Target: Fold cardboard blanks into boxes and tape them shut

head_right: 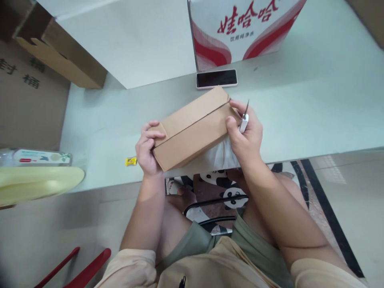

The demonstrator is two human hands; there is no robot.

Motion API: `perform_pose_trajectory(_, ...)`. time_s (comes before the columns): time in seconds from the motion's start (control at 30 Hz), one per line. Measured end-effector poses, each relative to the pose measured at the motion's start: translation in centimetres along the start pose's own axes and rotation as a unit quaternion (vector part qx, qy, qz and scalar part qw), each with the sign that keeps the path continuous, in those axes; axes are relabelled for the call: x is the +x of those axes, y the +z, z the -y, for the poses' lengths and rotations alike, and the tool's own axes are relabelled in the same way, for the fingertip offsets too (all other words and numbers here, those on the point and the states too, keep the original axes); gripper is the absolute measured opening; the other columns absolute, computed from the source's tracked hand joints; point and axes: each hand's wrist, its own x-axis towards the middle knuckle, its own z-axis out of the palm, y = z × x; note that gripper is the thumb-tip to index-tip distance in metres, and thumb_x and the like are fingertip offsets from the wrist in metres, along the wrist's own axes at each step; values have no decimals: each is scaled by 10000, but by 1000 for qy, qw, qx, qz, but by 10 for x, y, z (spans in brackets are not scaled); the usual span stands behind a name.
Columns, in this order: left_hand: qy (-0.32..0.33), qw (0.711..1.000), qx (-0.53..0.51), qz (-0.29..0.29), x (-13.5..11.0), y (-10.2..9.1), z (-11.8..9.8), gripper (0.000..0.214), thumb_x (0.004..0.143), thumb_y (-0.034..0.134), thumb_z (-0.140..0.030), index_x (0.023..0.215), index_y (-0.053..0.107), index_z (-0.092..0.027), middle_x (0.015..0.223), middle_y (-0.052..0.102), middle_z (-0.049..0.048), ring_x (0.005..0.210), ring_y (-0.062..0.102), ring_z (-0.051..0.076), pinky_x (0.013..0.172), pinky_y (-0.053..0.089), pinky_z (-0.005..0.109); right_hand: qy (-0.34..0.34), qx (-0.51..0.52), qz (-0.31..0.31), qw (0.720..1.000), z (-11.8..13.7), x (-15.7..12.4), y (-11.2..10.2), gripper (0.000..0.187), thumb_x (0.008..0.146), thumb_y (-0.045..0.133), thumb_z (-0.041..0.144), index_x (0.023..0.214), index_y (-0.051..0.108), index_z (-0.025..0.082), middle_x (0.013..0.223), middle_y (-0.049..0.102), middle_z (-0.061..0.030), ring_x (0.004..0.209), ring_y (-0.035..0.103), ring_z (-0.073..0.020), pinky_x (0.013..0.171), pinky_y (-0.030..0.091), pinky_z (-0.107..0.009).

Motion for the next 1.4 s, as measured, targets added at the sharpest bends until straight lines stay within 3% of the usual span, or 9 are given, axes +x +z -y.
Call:
perform_pose_trajectory(0.13,15,999,25,29,-1,-4,3,170,779,677,-400,749,719,-238,1157,637,59,1183,569,255,1038,448,414,-22,-3,-15,1000,2,1,3,254,921,596,429,1056,712,248,1230,693,-74,1249,627,-249,1162,436,-529)
perform_pose_trajectory(0.33,10,998,54,35,-1,-5,5,320,778,690,-543,733,678,-227,1185,611,73,1218,551,276,1052,437,449,-16,-6,-17,1000,4,0,4,254,929,582,435,1066,703,258,1172,701,-72,1239,625,-250,1152,439,-535)
perform_pose_trajectory(0.77,23,999,33,1,2,-1,9,323,736,744,-532,708,668,-220,1151,622,70,1195,545,274,1045,419,444,-28,0,10,1000,4,0,2,330,951,534,500,1143,677,274,1169,694,-73,1169,647,-245,1098,482,-520)
perform_pose_trajectory(1.4,14,999,43,19,3,-3,10,321,756,696,-524,720,626,-213,1149,588,82,1241,520,302,1075,397,477,10,8,-2,1000,-14,-6,5,519,933,469,667,1259,589,280,1266,641,-119,1225,617,-278,993,556,-488)
